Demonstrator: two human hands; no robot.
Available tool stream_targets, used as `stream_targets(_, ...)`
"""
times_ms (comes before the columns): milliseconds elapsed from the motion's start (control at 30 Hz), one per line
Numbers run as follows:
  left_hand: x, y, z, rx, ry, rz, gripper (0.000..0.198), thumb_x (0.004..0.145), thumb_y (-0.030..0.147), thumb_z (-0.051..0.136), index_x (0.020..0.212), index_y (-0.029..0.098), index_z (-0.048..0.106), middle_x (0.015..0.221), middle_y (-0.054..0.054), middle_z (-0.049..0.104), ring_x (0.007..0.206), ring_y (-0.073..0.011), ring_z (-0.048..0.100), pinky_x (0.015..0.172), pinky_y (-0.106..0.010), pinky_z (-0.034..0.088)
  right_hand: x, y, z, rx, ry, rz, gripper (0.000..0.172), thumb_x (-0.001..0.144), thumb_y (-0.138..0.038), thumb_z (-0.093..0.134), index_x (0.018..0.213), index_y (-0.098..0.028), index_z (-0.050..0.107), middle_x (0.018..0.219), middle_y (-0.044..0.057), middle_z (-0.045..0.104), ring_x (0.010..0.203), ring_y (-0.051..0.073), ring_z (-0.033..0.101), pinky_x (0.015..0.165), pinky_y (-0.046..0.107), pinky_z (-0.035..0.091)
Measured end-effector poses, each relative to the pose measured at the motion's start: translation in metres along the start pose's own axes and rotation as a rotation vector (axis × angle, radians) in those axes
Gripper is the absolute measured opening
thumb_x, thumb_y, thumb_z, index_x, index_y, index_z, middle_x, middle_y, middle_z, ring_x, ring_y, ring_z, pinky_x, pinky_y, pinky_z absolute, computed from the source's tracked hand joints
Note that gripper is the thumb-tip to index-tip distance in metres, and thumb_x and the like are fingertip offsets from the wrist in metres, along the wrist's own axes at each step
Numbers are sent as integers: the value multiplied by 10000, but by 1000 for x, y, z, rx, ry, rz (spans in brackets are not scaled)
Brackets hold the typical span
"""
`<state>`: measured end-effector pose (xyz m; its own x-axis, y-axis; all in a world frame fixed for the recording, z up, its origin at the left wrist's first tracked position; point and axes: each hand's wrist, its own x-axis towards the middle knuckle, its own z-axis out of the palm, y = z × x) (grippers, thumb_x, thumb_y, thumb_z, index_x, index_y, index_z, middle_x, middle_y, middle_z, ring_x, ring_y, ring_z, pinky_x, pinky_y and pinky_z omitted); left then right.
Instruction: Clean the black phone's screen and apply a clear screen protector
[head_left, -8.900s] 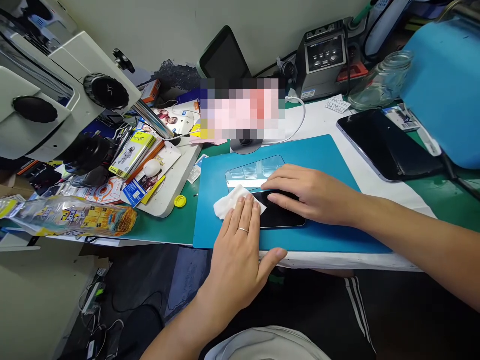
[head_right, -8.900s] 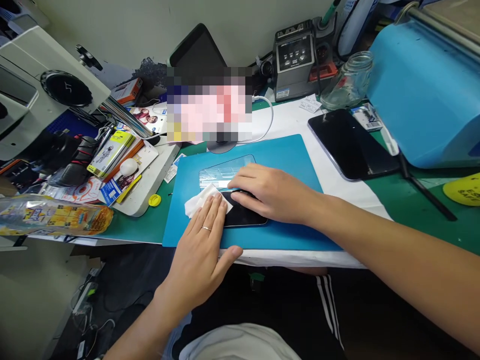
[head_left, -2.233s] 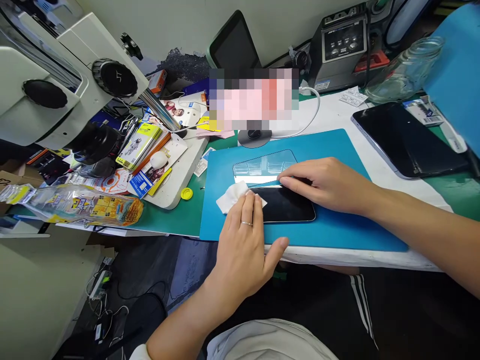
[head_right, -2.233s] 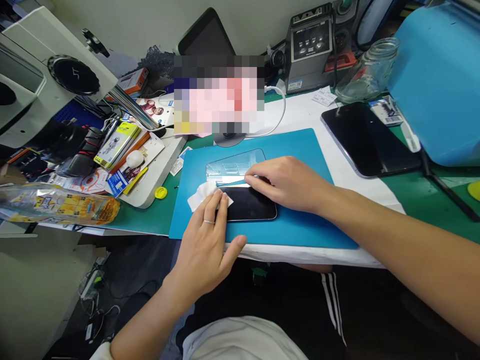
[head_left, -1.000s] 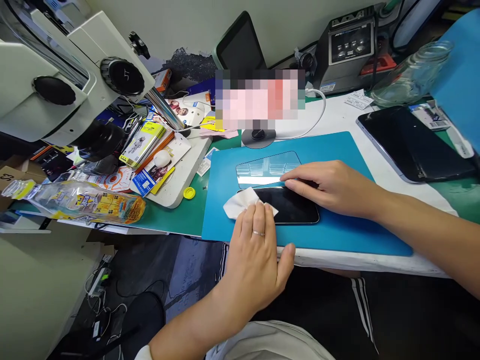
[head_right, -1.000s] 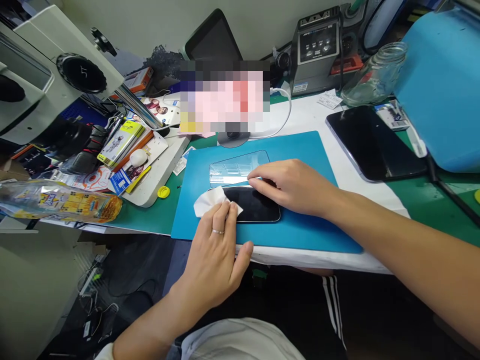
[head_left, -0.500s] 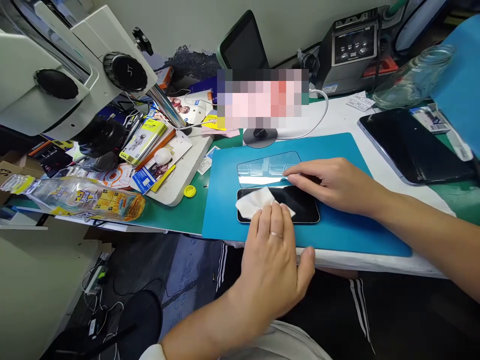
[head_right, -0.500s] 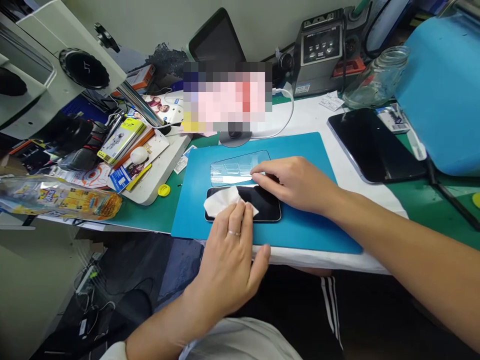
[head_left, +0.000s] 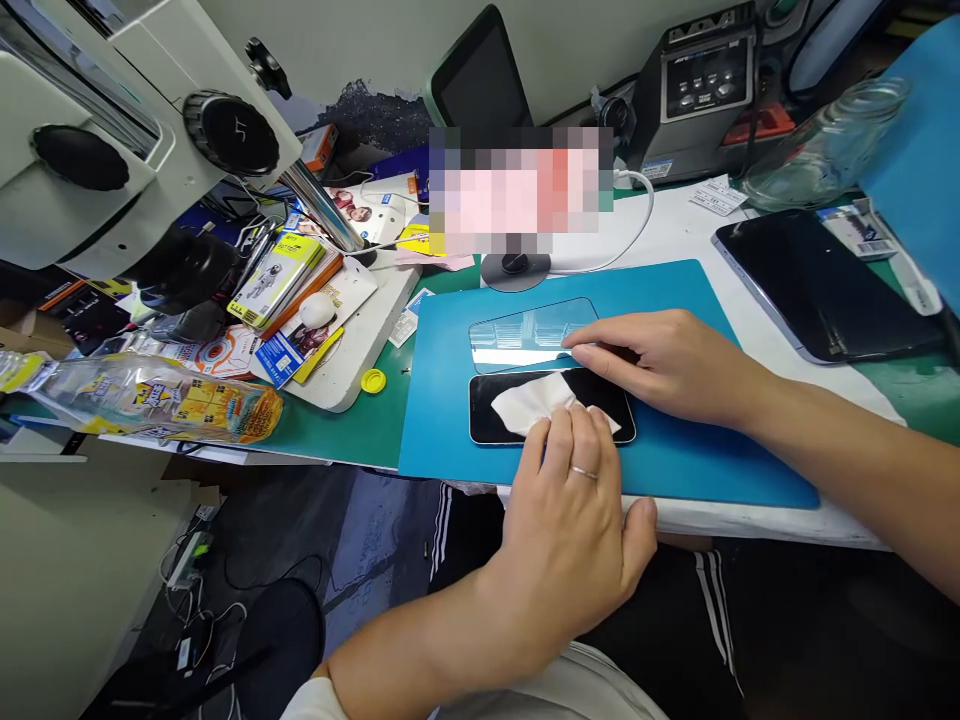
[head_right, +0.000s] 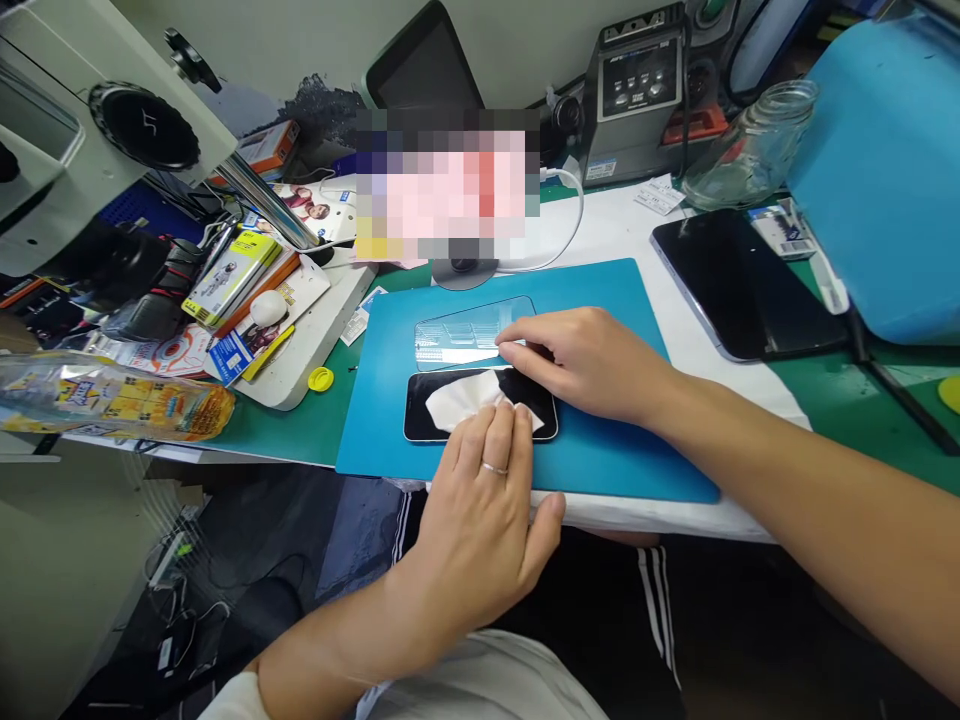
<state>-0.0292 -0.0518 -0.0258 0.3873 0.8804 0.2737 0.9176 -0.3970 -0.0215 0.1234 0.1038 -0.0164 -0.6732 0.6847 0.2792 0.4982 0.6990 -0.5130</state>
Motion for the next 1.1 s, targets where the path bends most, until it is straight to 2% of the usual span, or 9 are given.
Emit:
stream_targets(100, 1, 0, 0, -7, 0, 15, 625, 1099, 419, 401, 1504, -41, 522, 1467, -225, 602, 1403, -350, 539, 1215, -459, 394, 0, -1, 0, -4, -5, -8, 353, 1050, -399, 481, 1067, -229, 790, 1030, 62, 842, 891, 263, 785, 753, 393, 558)
stream_targets(267, 28, 4, 5, 29, -11, 27, 620, 1109, 412, 361, 1460, -57, 564, 1402, -232, 639, 1349, -356, 583, 1177, -450, 430, 0, 1, 0, -1, -1, 6, 370, 1053, -409, 469, 1070, -228, 791, 1016, 63, 842, 879, 259, 785, 732, 383, 562)
stream_targets(500, 4, 10, 1, -29, 40, 41, 621, 1104, 419, 403, 1499, -41, 535, 1468, -217, 612, 1411, -343, 532, 1210, -446, 406, 0, -1, -1, -3, 35, 4, 361, 1047, -393, 490, 1110, -214, 798, 1044, 59, 846, 918, 244, 793, 791, 358, 586)
stream_targets(733, 38, 10, 6, -62, 63, 41, 621, 1112, 489, 416, 1366, -30, 642, 1365, -227, 660, 1359, -349, 566, 1167, -427, 447, 0, -1, -6, -19, 52, 19, 332, 1032, -363, 511, 1087, -234, 812, 1056, 34, 850, 933, 235, 802, 810, 342, 613)
stream_targets(867, 18, 8, 0, -109, 23, 55, 743, 1108, 622, 348, 1473, 15, 574, 1469, -195, 616, 1416, -326, 522, 1121, -408, 488, -1, -4, -7, -20, 62, 2, 338, 1035, -362, 508, 1094, -227, 812, 1060, 43, 850, 945, 241, 805, 815, 355, 621)
stream_targets(967, 4, 0, -1, -145, -1, 53, 764, 1102, 657, 326, 1525, 55, 530, 1508, -161, 600, 1428, -298, 510, 1093, -395, 512, -2, -5, -5, -16, 54, -19, 330, 1042, -350, 505, 1102, -228, 806, 1066, 44, 850, 947, 235, 807, 797, 346, 618)
stream_targets(1100, 20, -8, 5, -137, -4, 49, 748, 1114, 621, 323, 1526, 28, 521, 1537, -197, 568, 1449, -305, 495, 1100, -389, 509, -4, 0, -2, -11, 57, -37, 330, 1052, -354, 498, 1105, -232, 801, 1059, 38, 850, 926, 223, 805, 781, 332, 610)
